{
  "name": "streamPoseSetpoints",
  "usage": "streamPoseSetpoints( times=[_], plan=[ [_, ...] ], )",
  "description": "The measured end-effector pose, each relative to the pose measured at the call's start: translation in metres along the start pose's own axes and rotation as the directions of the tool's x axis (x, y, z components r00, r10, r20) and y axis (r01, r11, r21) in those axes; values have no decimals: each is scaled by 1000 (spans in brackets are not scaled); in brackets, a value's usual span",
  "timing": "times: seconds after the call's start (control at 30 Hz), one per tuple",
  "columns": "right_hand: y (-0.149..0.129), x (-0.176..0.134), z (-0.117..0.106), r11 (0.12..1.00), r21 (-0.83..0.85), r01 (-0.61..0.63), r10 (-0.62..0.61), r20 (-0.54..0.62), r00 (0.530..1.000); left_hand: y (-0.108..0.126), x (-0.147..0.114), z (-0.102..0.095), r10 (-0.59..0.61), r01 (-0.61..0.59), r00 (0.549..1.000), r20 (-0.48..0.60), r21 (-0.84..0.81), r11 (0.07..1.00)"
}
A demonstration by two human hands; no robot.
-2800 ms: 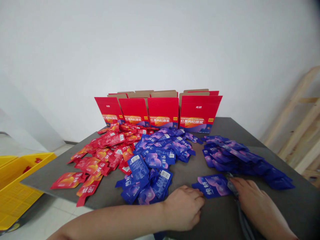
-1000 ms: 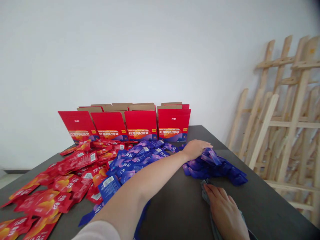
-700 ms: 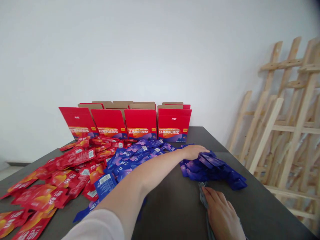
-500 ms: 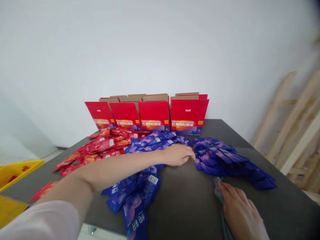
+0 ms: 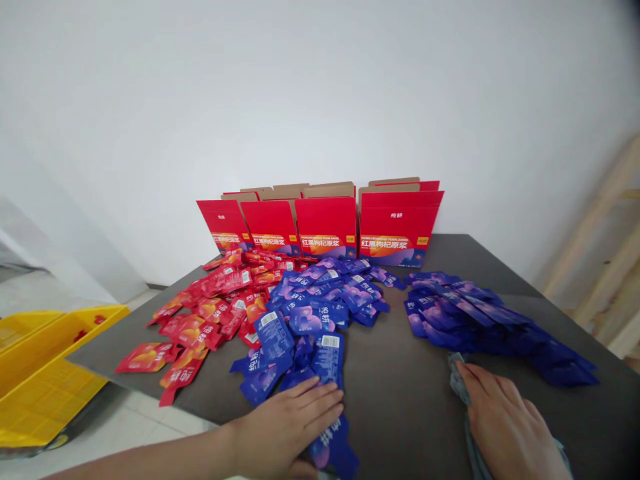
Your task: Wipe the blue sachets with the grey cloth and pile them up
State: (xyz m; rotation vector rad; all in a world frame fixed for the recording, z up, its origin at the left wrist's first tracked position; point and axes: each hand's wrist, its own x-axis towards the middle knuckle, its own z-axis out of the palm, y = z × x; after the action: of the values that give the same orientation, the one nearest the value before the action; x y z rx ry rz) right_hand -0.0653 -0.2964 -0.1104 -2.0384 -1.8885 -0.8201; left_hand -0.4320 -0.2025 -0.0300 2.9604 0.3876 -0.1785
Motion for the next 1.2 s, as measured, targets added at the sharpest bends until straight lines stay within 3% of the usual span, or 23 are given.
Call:
streamPoseSetpoints(
  times=[0.1,0.2,0.27,0.33,0.37,0.43,0.5,0.53,0.6,0.63,0.7,0.73,0.77,0.8,0.87,0.93,1.03,1.2],
  plan=[
    [1,1,-2,1000,6,3,-2,-22,1000,14,47,12,214,-204,969,-124,86,975],
    [3,0,-1,1000,-1,16,-16,-22,1000,31,96,9,348,-321,928,-134,187,929],
    [4,-1,1,1000,-5,23,-23,-14,1000,36,127,-5,313,-292,934,-171,135,947],
    [5,-2,3,1000,-15,15,-15,-6,1000,33,155,-25,124,-173,952,-280,-157,972],
    [5,-2,4,1000,-22,9,-9,-1,1000,29,167,-33,-46,-87,948,-314,-396,914],
    [5,-2,5,999,-37,-2,2,3,1000,22,187,-43,-412,55,883,-224,-822,566],
    [5,-2,5,999,-44,-9,9,-7,1000,18,198,-39,-597,104,800,-58,-967,233],
    [4,-1,5,999,-40,-8,7,-14,1000,18,198,-34,-630,116,776,-7,-981,154],
    [3,0,5,999,-30,-11,11,-24,1000,22,188,-20,-633,147,773,47,-983,106],
    [2,0,5,1000,-25,-14,13,-24,1000,24,178,-14,-609,159,788,92,-986,58],
    [1,0,7,1000,-12,-18,18,-26,1000,25,153,-11,-450,205,870,200,-978,-39],
    [2,-1,8,1000,-5,-22,22,-29,999,24,140,-13,-301,250,920,249,-968,-38],
    [3,-1,9,1000,5,-23,24,-29,999,21,128,-17,-157,283,950,269,-956,72],
    [6,-1,10,1000,19,-23,23,-22,999,18,117,-22,-89,271,962,257,-927,258],
    [12,0,8,998,54,-19,19,5,1000,10,105,-32,-106,181,983,148,-753,632],
    [15,4,3,997,80,-17,14,28,999,4,102,-33,-174,124,982,-66,-469,874],
    [-1,14,-11,995,87,40,-43,30,999,2,110,-18,-106,88,975,-193,-101,991],
    [-64,28,-16,963,60,261,-263,27,964,6,125,12,37,6,985,-168,248,969]
  ],
)
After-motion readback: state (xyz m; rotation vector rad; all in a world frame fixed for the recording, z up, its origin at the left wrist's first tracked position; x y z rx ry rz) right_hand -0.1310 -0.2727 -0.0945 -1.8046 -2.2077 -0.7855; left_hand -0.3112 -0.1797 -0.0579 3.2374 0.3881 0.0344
